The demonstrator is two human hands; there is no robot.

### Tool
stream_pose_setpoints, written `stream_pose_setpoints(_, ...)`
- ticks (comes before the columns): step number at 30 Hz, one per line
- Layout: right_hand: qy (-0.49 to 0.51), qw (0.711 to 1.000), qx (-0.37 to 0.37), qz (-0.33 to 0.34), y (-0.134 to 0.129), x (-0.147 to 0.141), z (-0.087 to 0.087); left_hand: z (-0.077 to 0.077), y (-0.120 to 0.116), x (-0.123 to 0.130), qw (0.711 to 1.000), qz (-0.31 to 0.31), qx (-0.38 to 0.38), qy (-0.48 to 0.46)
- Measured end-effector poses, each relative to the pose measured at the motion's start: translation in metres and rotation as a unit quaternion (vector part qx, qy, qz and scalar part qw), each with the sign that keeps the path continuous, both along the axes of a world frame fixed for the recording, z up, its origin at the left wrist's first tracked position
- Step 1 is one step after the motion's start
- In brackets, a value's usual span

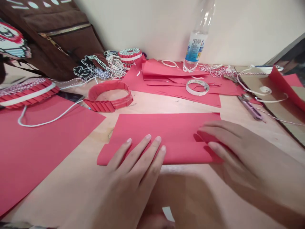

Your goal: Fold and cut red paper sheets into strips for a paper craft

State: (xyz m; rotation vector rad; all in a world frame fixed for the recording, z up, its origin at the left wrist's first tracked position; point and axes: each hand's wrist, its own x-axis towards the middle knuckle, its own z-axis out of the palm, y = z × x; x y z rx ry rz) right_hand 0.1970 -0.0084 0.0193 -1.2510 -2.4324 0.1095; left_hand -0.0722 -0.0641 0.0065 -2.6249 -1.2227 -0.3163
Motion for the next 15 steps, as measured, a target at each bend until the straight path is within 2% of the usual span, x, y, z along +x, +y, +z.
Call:
stream_pose_setpoints(3,-0.021,0.999,0.042,-0.025,-0.021,0.002,-0.007,0.001,0.001,0.001,1.000,0.002,-0.001,-0.004)
stream_pose_setpoints(6,-0.078,0.995,0.059,-0.014,-0.036,0.007,-0.018,-0.001,0.001,0.000,1.000,-0.002,-0.014,-0.011)
stream_pose_setpoints(10,-0.119,0.992,0.034,-0.005,-0.041,0.007,-0.025,-0.001,-0.001,-0.002,0.997,0.001,-0.069,-0.032)
stream_pose_setpoints(15,-0.099,0.995,-0.010,0.011,-0.036,0.006,-0.029,0.009,0.003,0.000,0.988,0.014,-0.149,-0.036)
